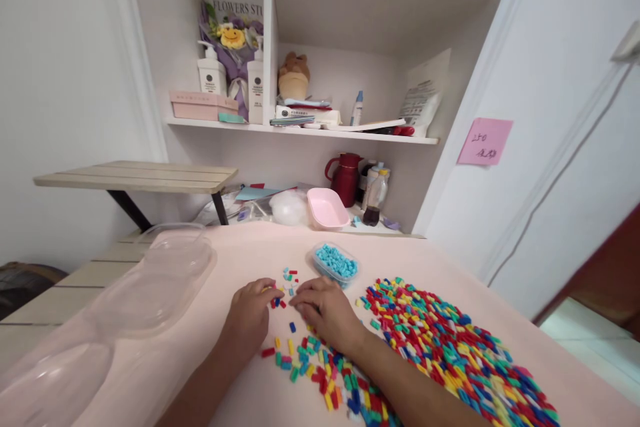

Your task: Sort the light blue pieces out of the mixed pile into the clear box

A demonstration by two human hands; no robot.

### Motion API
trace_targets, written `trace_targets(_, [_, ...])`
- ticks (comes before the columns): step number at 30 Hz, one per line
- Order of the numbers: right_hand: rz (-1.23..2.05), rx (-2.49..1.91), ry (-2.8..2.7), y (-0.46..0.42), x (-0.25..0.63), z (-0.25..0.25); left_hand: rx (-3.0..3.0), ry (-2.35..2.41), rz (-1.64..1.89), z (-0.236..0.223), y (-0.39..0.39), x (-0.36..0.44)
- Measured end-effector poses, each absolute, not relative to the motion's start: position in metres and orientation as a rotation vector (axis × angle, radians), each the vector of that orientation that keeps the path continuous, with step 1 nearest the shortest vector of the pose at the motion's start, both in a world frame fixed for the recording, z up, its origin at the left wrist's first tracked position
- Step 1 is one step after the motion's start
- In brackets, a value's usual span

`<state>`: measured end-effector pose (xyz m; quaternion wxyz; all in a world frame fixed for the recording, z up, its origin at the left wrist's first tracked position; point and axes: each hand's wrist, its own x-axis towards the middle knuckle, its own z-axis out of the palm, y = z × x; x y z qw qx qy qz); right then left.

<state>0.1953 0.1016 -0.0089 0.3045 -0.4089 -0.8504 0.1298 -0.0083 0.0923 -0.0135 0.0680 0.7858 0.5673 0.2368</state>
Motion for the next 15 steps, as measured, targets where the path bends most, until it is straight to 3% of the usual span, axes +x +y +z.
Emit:
trace_targets(8, [0.267, -0.99, -2.224, 0.097, 0.196, 0.004, 2.195, 1.646, 0.989, -0.016, 0.096, -0.012])
trace_targets(15, [-0.099, -1.127, -2.006, 0.11, 0.231, 0.029, 1.983, 1.66, 1.176, -0.018, 0.093, -0.013])
